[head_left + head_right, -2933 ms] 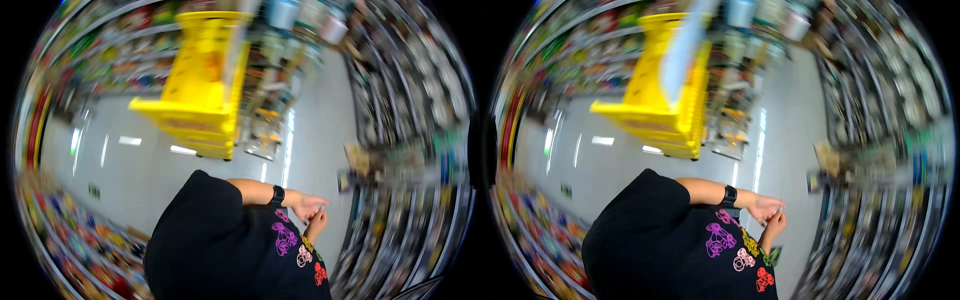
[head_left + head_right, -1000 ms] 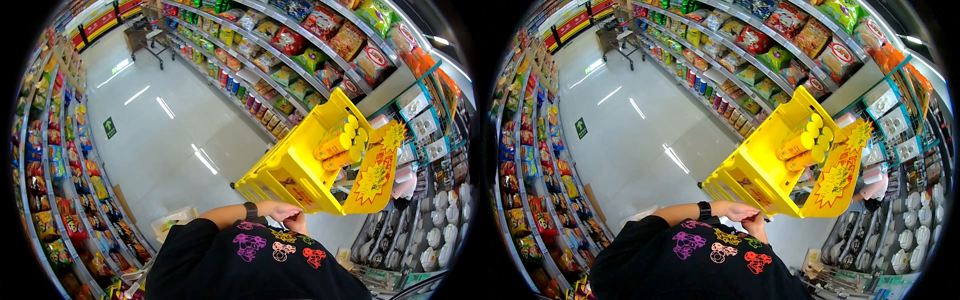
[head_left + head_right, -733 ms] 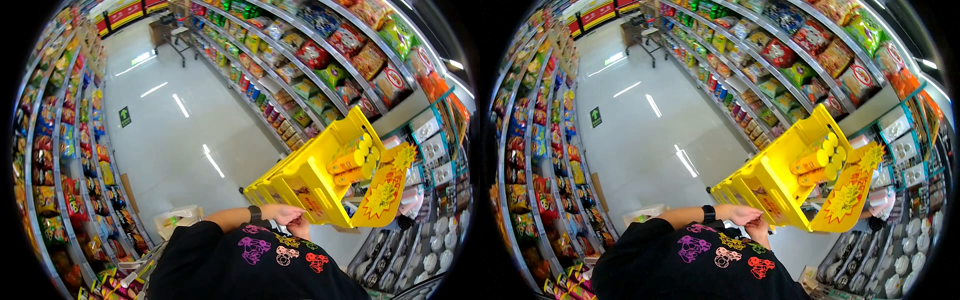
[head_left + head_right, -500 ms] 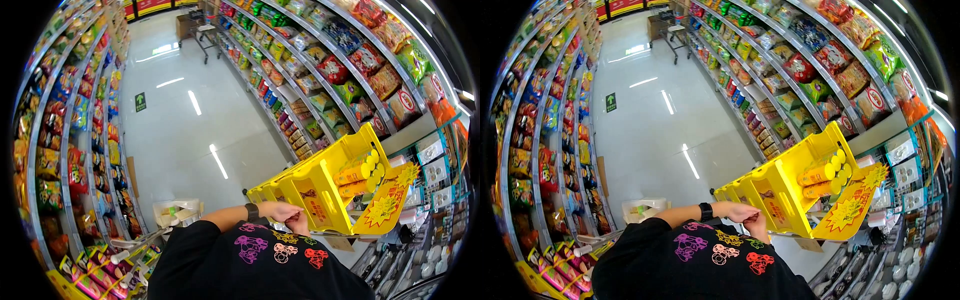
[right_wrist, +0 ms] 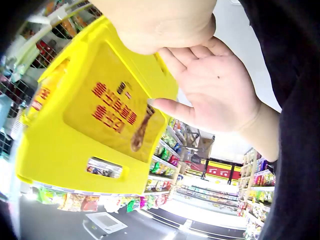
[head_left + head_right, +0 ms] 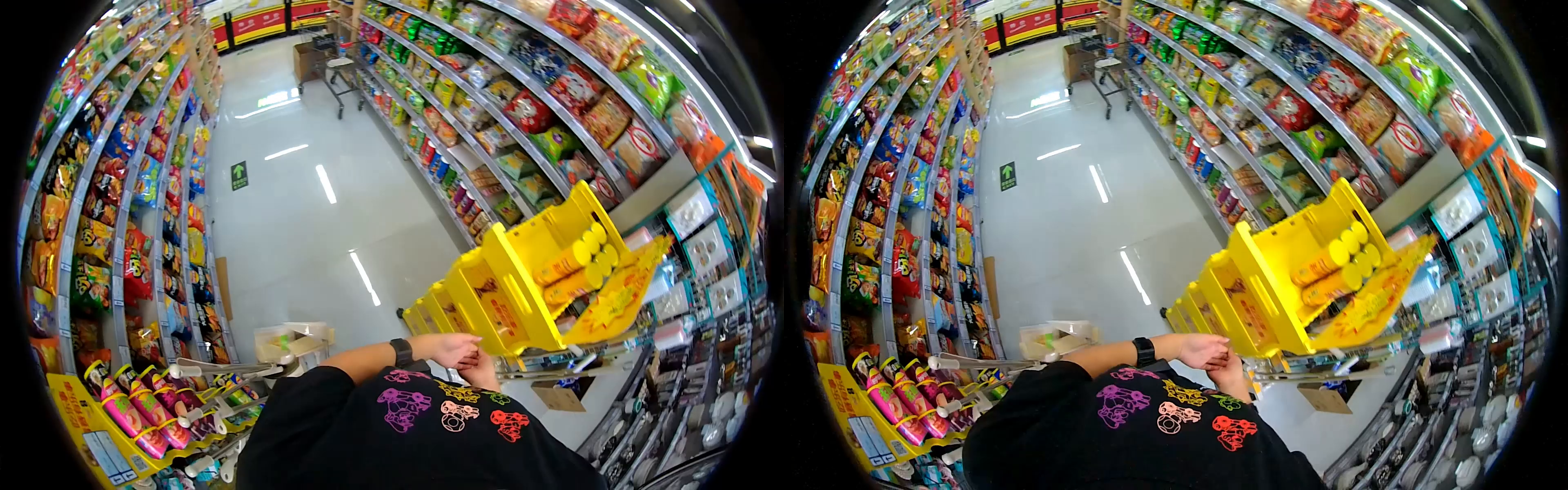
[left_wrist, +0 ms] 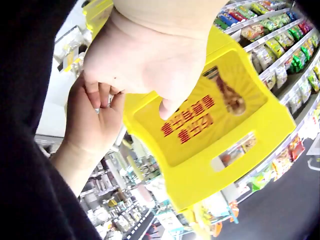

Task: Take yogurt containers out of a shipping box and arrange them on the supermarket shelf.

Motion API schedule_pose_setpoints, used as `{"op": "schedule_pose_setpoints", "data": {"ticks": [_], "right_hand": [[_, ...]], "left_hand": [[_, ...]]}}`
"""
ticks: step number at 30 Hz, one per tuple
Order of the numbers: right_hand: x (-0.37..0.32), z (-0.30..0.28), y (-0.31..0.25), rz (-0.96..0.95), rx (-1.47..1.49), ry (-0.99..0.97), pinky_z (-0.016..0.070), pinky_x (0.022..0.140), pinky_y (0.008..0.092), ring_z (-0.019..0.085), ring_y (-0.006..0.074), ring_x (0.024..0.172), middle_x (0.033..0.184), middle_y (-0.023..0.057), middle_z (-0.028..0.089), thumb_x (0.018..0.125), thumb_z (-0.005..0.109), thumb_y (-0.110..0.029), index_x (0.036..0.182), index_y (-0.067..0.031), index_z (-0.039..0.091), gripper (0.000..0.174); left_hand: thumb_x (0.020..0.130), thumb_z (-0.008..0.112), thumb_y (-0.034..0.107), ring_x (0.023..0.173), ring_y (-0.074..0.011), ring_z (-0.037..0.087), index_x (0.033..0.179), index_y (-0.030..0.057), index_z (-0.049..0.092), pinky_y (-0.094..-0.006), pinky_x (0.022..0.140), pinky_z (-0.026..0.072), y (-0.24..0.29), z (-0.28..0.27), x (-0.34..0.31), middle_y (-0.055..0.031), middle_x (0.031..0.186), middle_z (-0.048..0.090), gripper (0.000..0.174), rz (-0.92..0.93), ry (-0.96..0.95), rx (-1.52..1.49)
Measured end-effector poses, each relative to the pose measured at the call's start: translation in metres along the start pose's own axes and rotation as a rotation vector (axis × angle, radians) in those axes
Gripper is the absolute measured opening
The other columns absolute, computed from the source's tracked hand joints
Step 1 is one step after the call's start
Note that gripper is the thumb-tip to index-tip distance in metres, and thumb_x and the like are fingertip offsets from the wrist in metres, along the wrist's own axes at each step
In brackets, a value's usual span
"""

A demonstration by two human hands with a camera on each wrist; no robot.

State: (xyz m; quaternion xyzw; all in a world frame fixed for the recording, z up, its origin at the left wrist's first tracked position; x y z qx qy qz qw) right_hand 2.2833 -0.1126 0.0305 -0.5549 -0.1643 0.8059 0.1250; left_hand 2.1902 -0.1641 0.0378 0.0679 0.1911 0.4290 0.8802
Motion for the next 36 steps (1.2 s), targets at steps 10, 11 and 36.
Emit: {"op": "schedule_pose_setpoints", "data": {"ticks": [10,11,36], "right_hand": [[-0.058,-0.258,0.008,-0.014,0.292,-0.103,0.0452,0.066,0.0296,0.056,0.0156,0.074,0.08,0.0,0.058,0.093,0.037,-0.031,0.087,-0.0148,0.053,0.023],[-0.065,-0.282,0.013,-0.048,0.264,-0.02,0.0455,0.066,0.0295,0.057,0.0168,0.076,0.084,0.0017,0.059,0.093,0.035,-0.031,0.089,-0.0146,0.053,0.024],[-0.151,-0.782,-0.162,-0.422,0.639,0.381,0.0484,0.071,0.0326,0.058,0.0225,0.081,0.09,0.0109,0.058,0.087,0.046,-0.022,0.1,-0.0036,0.051,0.023]], "left_hand": [[0.085,0.046,0.046,0.098,-0.0171,0.045,0.097,0.0102,0.048,-0.0298,0.086,0.0354,-0.159,0.089,0.155,-0.0036,0.102,0.049,0.038,-0.251,-0.035,0.112],[0.086,0.045,0.044,0.097,-0.0161,0.045,0.098,0.0105,0.048,-0.0297,0.085,0.0358,-0.177,0.099,0.167,-0.0032,0.101,0.049,0.036,-0.269,-0.113,0.119],[0.081,0.058,0.014,0.087,-0.0161,0.059,0.113,0.0107,0.05,-0.027,0.068,0.0467,-0.312,0.2,0.64,-0.0067,0.096,0.062,0.034,-0.382,0.194,0.37]]}}
Point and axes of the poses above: each hand's wrist, its own x-axis towards the middle knuckle, its own z-axis out of the palm, y = z × x, the point moved 3 cm from there along x, towards the middle knuckle
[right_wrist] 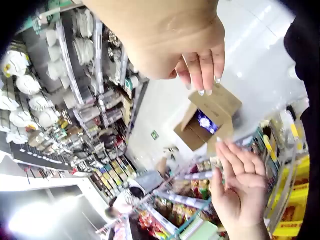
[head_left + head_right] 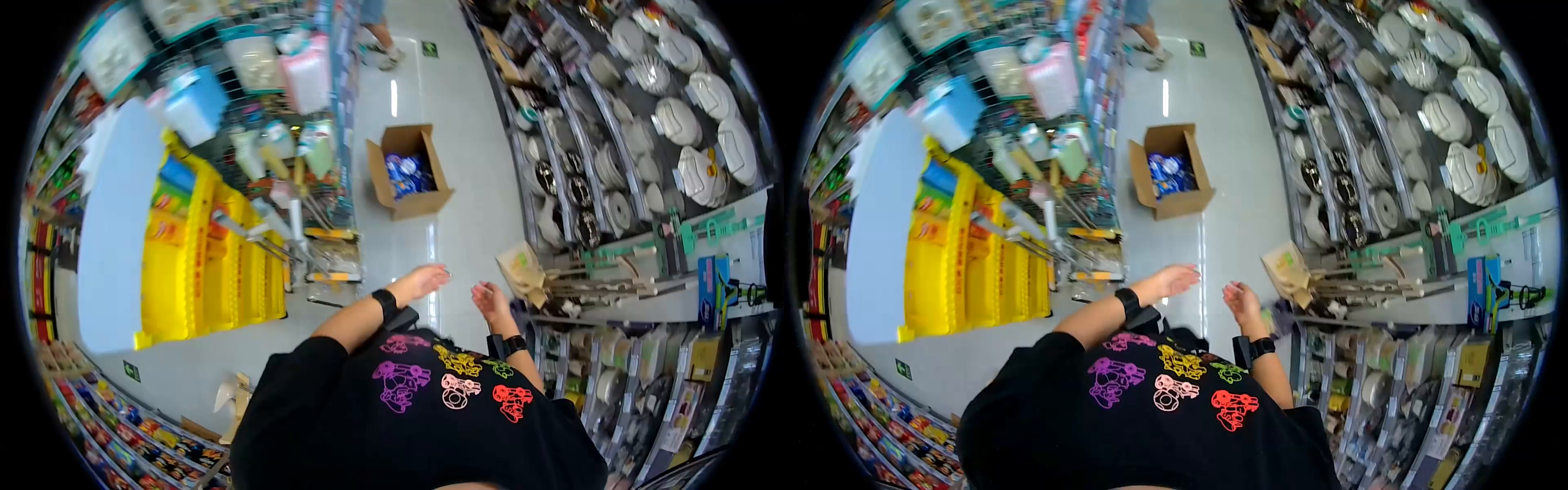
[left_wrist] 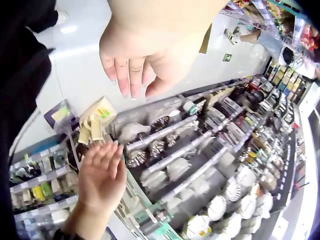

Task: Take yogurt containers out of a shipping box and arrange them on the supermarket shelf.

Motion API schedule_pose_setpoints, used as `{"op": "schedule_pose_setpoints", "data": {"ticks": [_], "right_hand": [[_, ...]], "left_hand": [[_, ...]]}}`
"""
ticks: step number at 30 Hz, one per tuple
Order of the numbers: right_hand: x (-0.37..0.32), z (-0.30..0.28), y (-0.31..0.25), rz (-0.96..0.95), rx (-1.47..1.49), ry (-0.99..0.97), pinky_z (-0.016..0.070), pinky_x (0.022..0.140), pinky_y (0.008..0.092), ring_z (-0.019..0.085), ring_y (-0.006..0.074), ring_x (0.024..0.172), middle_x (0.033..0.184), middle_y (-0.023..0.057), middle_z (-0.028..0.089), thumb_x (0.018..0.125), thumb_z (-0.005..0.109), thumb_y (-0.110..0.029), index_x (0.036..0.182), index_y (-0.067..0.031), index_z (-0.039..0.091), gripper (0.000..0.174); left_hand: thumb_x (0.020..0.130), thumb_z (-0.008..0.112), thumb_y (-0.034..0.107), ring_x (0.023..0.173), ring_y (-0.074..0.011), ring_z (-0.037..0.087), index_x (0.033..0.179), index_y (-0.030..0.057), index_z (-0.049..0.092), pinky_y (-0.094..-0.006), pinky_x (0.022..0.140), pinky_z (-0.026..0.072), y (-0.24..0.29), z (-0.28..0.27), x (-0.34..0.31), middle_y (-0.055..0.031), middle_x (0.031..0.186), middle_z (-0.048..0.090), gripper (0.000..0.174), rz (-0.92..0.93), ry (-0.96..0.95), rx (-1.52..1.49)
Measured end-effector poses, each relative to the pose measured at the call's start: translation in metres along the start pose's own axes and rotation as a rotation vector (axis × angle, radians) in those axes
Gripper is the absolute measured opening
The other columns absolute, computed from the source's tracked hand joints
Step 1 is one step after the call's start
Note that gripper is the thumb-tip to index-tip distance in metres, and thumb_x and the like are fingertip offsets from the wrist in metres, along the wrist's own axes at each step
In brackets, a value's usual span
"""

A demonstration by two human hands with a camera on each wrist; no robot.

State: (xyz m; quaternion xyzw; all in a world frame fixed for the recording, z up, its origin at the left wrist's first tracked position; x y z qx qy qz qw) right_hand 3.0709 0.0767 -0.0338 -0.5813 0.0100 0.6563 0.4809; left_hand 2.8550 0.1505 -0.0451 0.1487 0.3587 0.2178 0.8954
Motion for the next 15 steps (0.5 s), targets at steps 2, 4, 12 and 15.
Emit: {"op": "schedule_pose_setpoints", "data": {"ticks": [2,4,12,15], "right_hand": [[0.0,-0.044,-0.024,-0.031,0.018,0.092,0.0482,0.071,0.0326,0.058,0.0225,0.081,0.09,0.0104,0.058,0.087,0.047,-0.023,0.1,-0.0041,0.051,0.024],[0.007,-0.081,-0.041,-0.052,-0.003,0.197,0.0482,0.071,0.0327,0.058,0.0226,0.08,0.09,0.0099,0.059,0.087,0.046,-0.023,0.099,-0.0047,0.052,0.023],[0.17,-0.17,-0.124,0.379,-0.635,0.022,0.0429,0.053,0.027,0.052,0.016,0.06,0.069,0.0046,0.054,0.087,0.046,-0.022,0.088,-0.002,0.054,0.021],[0.212,-0.072,-0.211,0.2,-1.188,-0.184,0.046,0.053,0.0256,0.058,0.0171,0.061,0.069,0.0073,0.059,0.089,0.045,-0.027,0.094,0.0001,0.055,0.029]], "left_hand": [[0.079,0.059,0.011,0.088,-0.0156,0.06,0.112,0.0106,0.052,-0.0263,0.068,0.0473,0.005,0.004,0.03,-0.0067,0.097,0.062,0.034,-0.057,0.095,0.16],[0.078,0.06,0.01,0.083,-0.0137,0.061,0.11,0.0093,0.053,-0.0242,0.064,0.0474,0.015,-0.001,0.055,-0.0066,0.093,0.063,0.033,-0.065,0.153,0.178],[0.077,0.058,0.009,0.06,-0.0177,0.059,0.098,0.0005,0.057,-0.0277,0.056,0.0494,0.049,-0.072,0.152,-0.0099,0.076,0.061,0.023,0.135,0.835,-0.058],[0.076,0.059,0.011,0.065,-0.0152,0.057,0.097,0.0047,0.058,-0.026,0.058,0.0467,0.058,-0.068,0.168,-0.0073,0.08,0.06,0.022,0.202,0.951,-0.239]]}}
Point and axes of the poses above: each hand's wrist, its own x-axis towards the middle knuckle, its own z-axis out of the palm, y = z × x, the point moved 3 cm from there along x, towards the middle knuckle
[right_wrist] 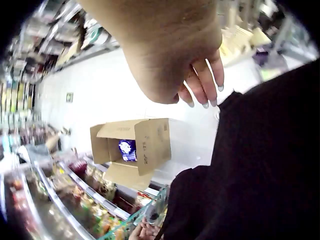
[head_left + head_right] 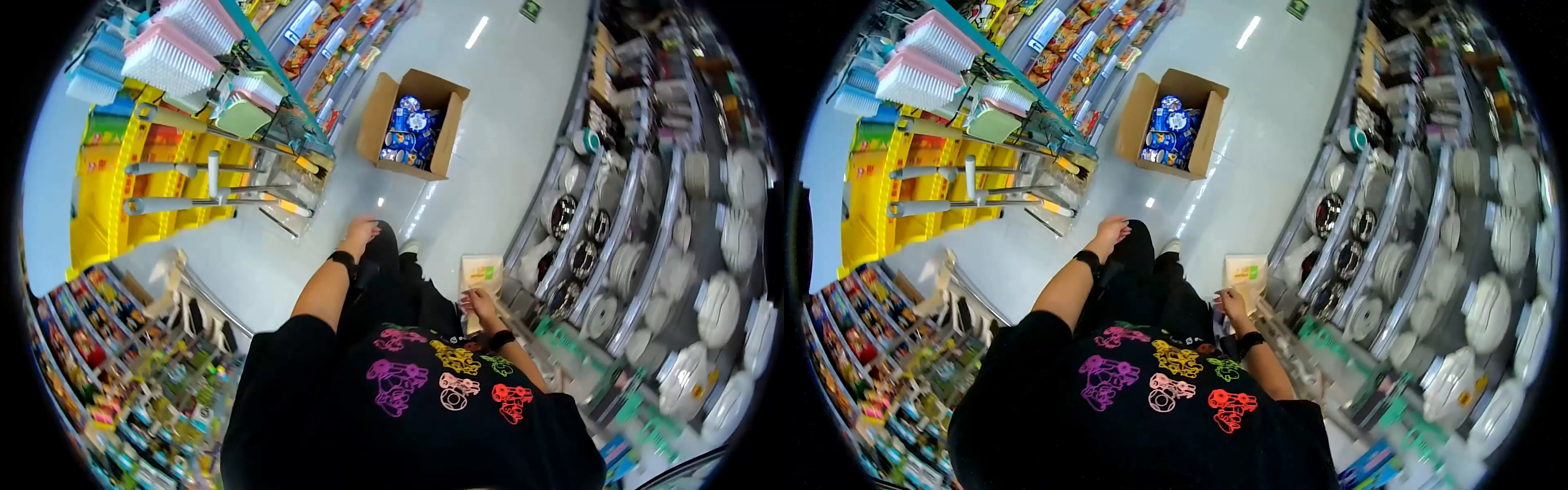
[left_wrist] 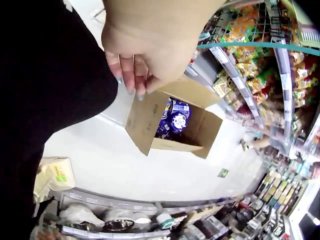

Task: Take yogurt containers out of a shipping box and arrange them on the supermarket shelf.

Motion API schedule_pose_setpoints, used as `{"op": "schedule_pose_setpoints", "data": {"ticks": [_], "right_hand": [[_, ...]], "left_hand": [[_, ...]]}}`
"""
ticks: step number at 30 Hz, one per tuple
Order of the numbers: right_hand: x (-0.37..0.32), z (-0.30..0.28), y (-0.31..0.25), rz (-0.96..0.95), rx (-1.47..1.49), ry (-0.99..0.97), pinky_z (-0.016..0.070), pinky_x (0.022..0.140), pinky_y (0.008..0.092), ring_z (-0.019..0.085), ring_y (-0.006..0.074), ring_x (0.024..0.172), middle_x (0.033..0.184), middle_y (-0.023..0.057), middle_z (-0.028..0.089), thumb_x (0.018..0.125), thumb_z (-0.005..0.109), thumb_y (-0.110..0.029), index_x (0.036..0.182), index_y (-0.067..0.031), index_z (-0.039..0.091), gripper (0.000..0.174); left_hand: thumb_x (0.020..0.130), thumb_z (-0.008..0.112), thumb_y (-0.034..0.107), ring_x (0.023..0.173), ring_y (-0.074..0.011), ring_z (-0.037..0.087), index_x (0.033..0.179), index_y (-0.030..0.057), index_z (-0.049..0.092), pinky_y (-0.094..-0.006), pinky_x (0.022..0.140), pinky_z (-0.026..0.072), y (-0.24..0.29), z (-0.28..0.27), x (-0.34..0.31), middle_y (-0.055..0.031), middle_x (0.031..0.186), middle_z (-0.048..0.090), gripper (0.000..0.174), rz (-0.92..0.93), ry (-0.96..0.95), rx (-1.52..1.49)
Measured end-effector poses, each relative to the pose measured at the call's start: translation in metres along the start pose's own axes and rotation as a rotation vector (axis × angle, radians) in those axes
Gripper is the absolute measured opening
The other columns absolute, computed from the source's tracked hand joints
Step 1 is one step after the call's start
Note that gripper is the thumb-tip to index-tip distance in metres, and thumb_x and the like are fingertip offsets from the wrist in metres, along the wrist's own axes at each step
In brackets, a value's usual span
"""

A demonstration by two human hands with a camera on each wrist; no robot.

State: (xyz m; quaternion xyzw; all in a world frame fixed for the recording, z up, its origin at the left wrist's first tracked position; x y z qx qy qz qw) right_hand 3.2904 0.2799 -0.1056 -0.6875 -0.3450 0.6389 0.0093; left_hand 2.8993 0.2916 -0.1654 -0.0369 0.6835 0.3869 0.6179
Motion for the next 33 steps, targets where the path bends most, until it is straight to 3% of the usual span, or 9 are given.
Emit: {"op": "schedule_pose_setpoints", "data": {"ticks": [7,9,12,14,16,18,25,28,33], "right_hand": [[0.209,-0.102,-0.16,0.005,-0.487,-0.152,0.047,0.048,0.0317,0.06,0.0186,0.059,0.078,0.0128,0.063,0.086,0.048,-0.025,0.093,-0.0021,0.058,0.026],[0.302,-0.109,-0.214,-0.158,-1.193,-0.238,0.0464,0.046,0.0309,0.059,0.0169,0.053,0.066,0.0086,0.062,0.084,0.049,-0.025,0.089,-0.001,0.059,0.026],[0.342,-0.075,-0.346,-0.555,-0.732,0.092,0.0478,0.049,0.0301,0.059,0.0167,0.052,0.064,0.0091,0.062,0.078,0.055,-0.02,0.086,0.0,0.06,0.022],[0.347,-0.049,-0.424,-0.641,-0.807,0.061,0.0485,0.051,0.0288,0.06,0.0159,0.054,0.069,0.0119,0.064,0.078,0.056,-0.019,0.087,-0.0001,0.06,0.021],[0.355,-0.021,-0.486,-0.584,-0.977,0.019,0.0472,0.074,0.0394,0.06,0.0334,0.082,0.083,0.0178,0.063,0.075,0.056,-0.033,0.089,-0.0048,0.06,0.031],[0.348,0.01,-0.546,-0.675,-1.227,0.049,0.0468,0.076,0.0402,0.058,0.0357,0.087,0.088,0.0193,0.062,0.075,0.055,-0.033,0.089,-0.0069,0.061,0.031],[0.478,0.047,-0.598,-0.555,-1.502,-0.02,0.0494,0.074,0.0403,0.06,0.0333,0.088,0.094,0.0204,0.062,0.071,0.06,-0.04,0.101,0.0008,0.048,0.052],[0.509,0.054,-0.596,-0.644,-1.717,-0.102,0.0488,0.073,0.0417,0.059,0.0311,0.092,0.099,0.0186,0.06,0.072,0.057,-0.051,0.113,-0.0008,0.041,0.067],[0.54,0.062,-0.596,-0.623,-1.825,-0.234,0.0503,0.071,0.039,0.061,0.031,0.088,0.094,0.0178,0.061,0.071,0.059,-0.051,0.102,-0.0019,0.053,0.059]], "left_hand": [[0.082,0.054,0.027,0.088,-0.0156,0.054,0.101,0.0076,0.058,-0.0291,0.079,0.0407,-0.035,-0.003,0.02,-0.0038,0.1,0.058,0.028,-0.179,0.18,-0.4],[0.083,0.052,0.031,0.086,-0.0138,0.055,0.095,0.0081,0.061,-0.0277,0.076,0.0406,-0.037,-0.01,0.032,-0.0029,0.095,0.061,0.027,-0.246,0.202,-0.372],[0.087,0.044,0.044,0.087,-0.0114,0.056,0.084,0.0086,0.063,-0.0286,0.076,0.038,-0.015,0.001,0.057,-0.0021,0.091,0.064,0.041,-0.146,0.181,-0.292],[0.088,0.038,0.051,0.089,-0.0128,0.056,0.084,0.0075,0.063,-0.0305,0.081,0.0366,0.04,0.031,0.036,-0.0033,0.094,0.065,0.05,-0.178,0.176,-0.259],[0.086,0.026,0.062,0.093,-0.016,0.055,0.082,0.0062,0.062,-0.0318,0.088,0.0332,0.07,0.058,0.054,-0.0058,0.094,0.065,0.066,-0.185,0.132,-0.262],[0.088,0.022,0.059,0.087,-0.0156,0.058,0.078,0.006,0.065,-0.035,0.083,0.0359,0.105,0.09,0.071,-0.005,0.082,0.067,0.069,-0.188,0.1,-0.245],[0.076,0.044,0.064,0.06,-0.0195,0.062,0.079,-0.0028,0.061,-0.032,0.049,0.0469,0.073,0.17,0.161,-0.0078,0.071,0.063,0.069,-0.445,0.517,-0.103],[0.072,0.049,0.066,0.058,-0.021,0.062,0.08,-0.0059,0.059,-0.0337,0.049,0.0487,0.041,0.191,0.191,-0.0107,0.067,0.062,0.073,-0.545,0.617,-0.005],[0.066,0.053,0.07,0.055,-0.0241,0.062,0.076,-0.0072,0.058,-0.035,0.049,0.0494,0.02,0.216,0.223,-0.0156,0.061,0.061,0.078,-0.677,0.591,0.044]]}}
Point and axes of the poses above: each hand's wrist, its own x-axis towards the middle knuckle, its own z-axis out of the palm, y = z × x, the point moved 3 cm from there along x, towards the middle knuckle
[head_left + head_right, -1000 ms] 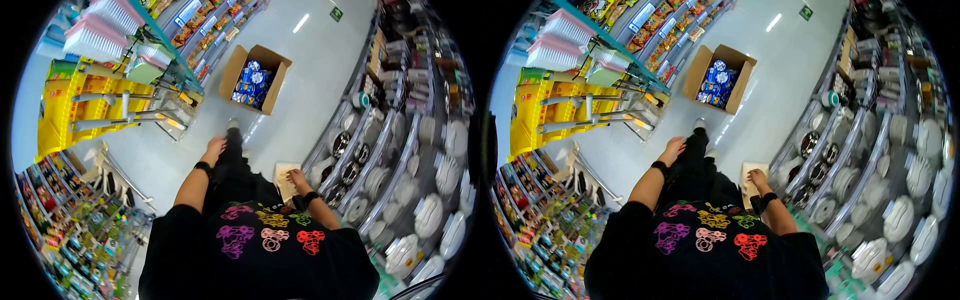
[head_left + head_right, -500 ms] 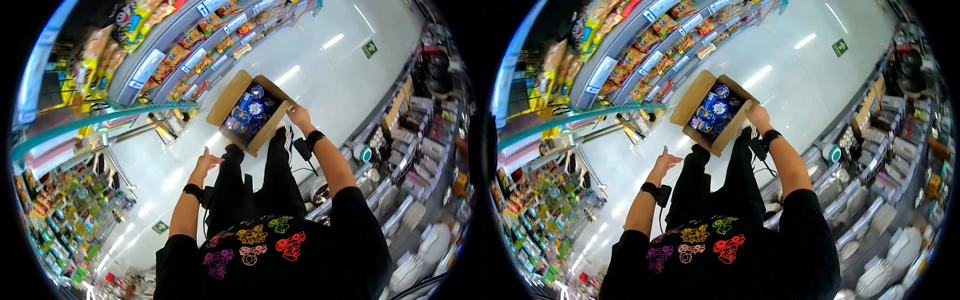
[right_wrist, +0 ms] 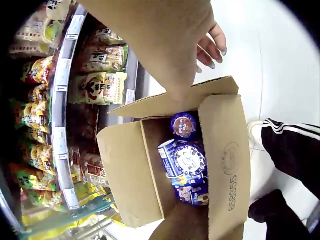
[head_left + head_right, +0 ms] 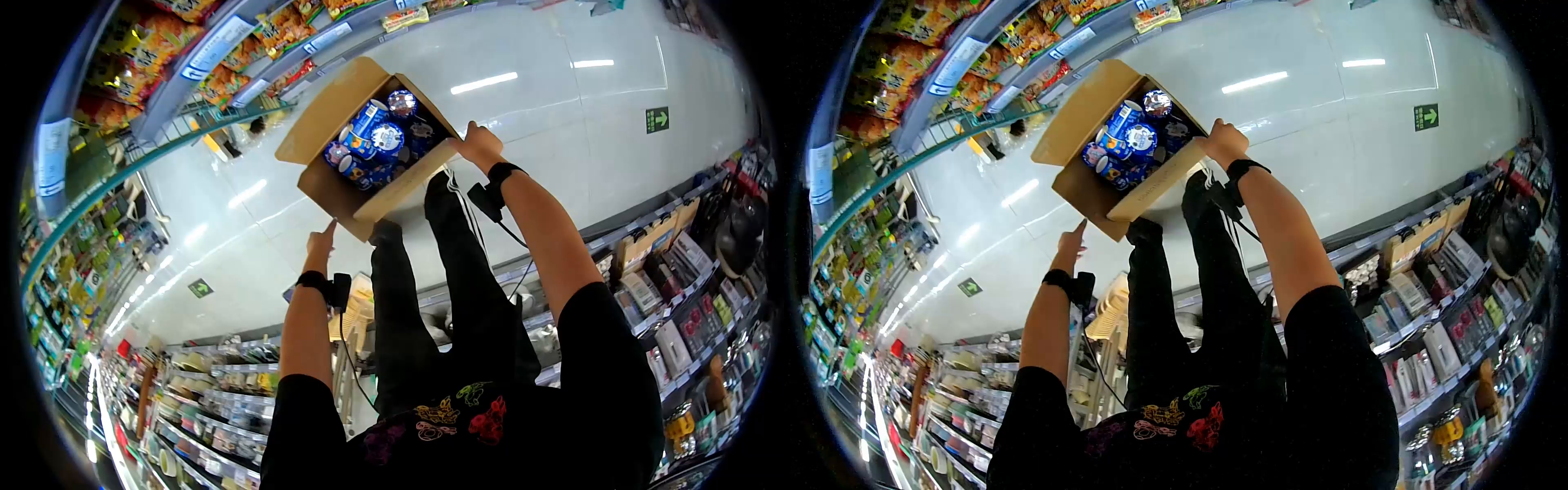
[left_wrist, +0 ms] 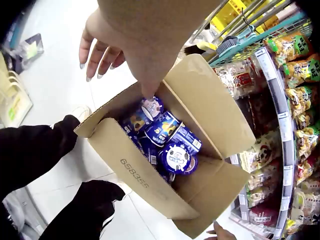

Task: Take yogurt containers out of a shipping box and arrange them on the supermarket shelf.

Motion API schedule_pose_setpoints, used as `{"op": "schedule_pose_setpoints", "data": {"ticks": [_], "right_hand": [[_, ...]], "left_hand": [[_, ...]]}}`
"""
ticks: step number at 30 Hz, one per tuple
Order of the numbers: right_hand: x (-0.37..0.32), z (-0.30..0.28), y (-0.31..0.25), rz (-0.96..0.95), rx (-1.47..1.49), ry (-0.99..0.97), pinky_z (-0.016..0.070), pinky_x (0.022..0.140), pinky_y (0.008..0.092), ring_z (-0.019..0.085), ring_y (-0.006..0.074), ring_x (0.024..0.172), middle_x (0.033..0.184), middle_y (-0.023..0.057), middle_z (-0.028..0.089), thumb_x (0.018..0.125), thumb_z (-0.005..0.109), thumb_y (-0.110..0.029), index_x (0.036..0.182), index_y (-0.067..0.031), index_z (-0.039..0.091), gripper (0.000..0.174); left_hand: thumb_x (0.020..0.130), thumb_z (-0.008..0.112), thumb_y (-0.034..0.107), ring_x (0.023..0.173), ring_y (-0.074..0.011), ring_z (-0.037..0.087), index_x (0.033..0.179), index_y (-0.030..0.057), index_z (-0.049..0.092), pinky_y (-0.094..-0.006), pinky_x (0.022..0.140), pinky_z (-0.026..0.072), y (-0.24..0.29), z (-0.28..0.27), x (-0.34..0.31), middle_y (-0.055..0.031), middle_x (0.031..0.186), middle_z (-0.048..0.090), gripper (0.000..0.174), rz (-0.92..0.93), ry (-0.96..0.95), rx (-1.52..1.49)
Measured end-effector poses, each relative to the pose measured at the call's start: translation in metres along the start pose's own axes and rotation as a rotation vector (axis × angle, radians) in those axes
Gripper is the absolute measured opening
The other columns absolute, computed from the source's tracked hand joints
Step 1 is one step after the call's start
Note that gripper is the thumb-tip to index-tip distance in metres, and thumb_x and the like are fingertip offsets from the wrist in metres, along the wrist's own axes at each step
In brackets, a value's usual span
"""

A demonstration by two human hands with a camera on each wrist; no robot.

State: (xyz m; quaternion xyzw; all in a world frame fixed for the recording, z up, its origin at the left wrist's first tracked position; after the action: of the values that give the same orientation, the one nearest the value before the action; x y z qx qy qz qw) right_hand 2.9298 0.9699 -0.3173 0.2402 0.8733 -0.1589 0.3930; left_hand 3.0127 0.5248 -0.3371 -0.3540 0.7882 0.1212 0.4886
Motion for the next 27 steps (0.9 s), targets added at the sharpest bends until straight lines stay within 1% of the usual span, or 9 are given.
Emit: {"op": "schedule_pose_setpoints", "data": {"ticks": [3,4,7,9,11,14,18,22,27], "right_hand": [[0.018,0.008,-0.005,-0.028,-0.037,-0.069,0.0504,0.069,0.0386,0.062,0.0296,0.086,0.091,0.0157,0.063,0.072,0.058,-0.052,0.099,-0.0025,0.056,0.057],[0.023,0.009,-0.009,-0.041,-0.068,-0.061,0.0504,0.069,0.0383,0.062,0.0286,0.085,0.089,0.0138,0.064,0.073,0.058,-0.053,0.094,-0.0037,0.059,0.053],[0.038,0.014,-0.018,-0.088,-0.129,-0.054,0.0503,0.069,0.0382,0.062,0.029,0.084,0.088,0.0126,0.064,0.074,0.057,-0.052,0.091,-0.0048,0.061,0.051],[0.044,0.02,-0.019,-0.118,-0.175,-0.019,0.0495,0.071,0.0392,0.061,0.0302,0.084,0.087,0.013,0.064,0.08,0.051,-0.047,0.088,-0.0065,0.062,0.043],[0.051,0.033,-0.019,-0.146,-0.212,-0.029,0.0479,0.072,0.0409,0.06,0.0313,0.084,0.087,0.0142,0.063,0.083,0.045,-0.045,0.087,-0.0065,0.061,0.042],[0.044,0.037,-0.025,-0.282,-0.28,-0.055,0.0474,0.073,0.0422,0.059,0.0324,0.085,0.088,0.0143,0.063,0.085,0.04,-0.037,0.087,-0.0075,0.062,0.037],[0.04,0.053,-0.021,-0.376,-0.397,-0.103,0.0477,0.074,0.0429,0.059,0.033,0.085,0.089,0.0148,0.063,0.084,0.04,-0.031,0.082,-0.006,0.063,0.034],[0.004,0.06,-0.023,-0.347,-0.375,-0.054,0.0475,0.072,0.0436,0.059,0.0344,0.08,0.085,0.0165,0.063,0.082,0.042,-0.033,0.08,-0.0049,0.062,0.035],[-0.044,0.05,-0.054,-0.371,-0.334,0.068,0.0481,0.067,0.0442,0.06,0.0356,0.073,0.076,0.0162,0.062,0.08,0.045,-0.034,0.079,-0.0048,0.062,0.034]], "left_hand": [[0.063,0.056,0.071,0.056,-0.0252,0.062,0.074,-0.006,0.059,-0.0345,0.052,0.05,0.002,0.015,0.017,-0.0159,0.063,0.062,0.078,0.012,0.033,-0.028],[0.065,0.054,0.071,0.059,-0.0251,0.062,0.074,-0.005,0.059,-0.0347,0.056,0.05,0.003,0.019,0.022,-0.0157,0.064,0.062,0.077,0.011,0.04,-0.016],[0.071,0.049,0.068,0.066,-0.0253,0.063,0.073,-0.0024,0.06,-0.0358,0.067,0.0486,-0.003,0.032,0.05,-0.0143,0.065,0.062,0.071,0.05,0.021,0.049],[0.077,0.043,0.064,0.071,-0.0258,0.063,0.076,0.0,0.062,-0.0372,0.074,0.0457,-0.003,0.044,0.053,-0.012,0.067,0.063,0.067,0.091,-0.035,0.025],[0.08,0.047,0.054,0.068,-0.0239,0.063,0.081,0.0006,0.062,-0.035,0.066,0.0484,-0.006,0.051,0.058,-0.0116,0.075,0.064,0.055,0.11,-0.027,-0.022],[0.08,0.046,0.047,0.084,-0.0303,0.061,0.084,0.0042,0.063,-0.0386,0.074,0.0464,0.005,0.044,0.032,-0.0155,0.085,0.064,0.046,0.262,0.159,-0.018],[0.08,0.048,0.036,0.091,-0.031,0.059,0.092,0.0087,0.062,-0.0409,0.076,0.0471,0.02,0.021,0.012,-0.0136,0.095,0.063,0.033,0.133,0.2,-0.022],[0.079,0.049,0.032,0.09,-0.0309,0.059,0.089,0.0112,0.062,-0.0411,0.075,0.0473,-0.002,0.021,0.037,-0.0129,0.093,0.063,0.027,0.278,0.201,0.047],[0.076,0.053,0.028,0.075,-0.0323,0.059,0.077,0.0068,0.059,-0.0417,0.065,0.0457,-0.062,0.001,0.032,-0.0143,0.076,0.061,0.022,0.483,0.181,-0.148]]}}
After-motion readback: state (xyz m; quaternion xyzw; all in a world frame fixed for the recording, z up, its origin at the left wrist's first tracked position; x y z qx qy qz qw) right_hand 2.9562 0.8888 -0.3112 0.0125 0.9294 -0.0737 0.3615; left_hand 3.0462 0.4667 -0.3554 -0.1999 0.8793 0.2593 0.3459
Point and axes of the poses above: each hand's wrist, its own x-axis towards the middle knuckle, its own z-axis out of the palm, y = z × x, the point moved 3 cm from there along x, towards the middle knuckle
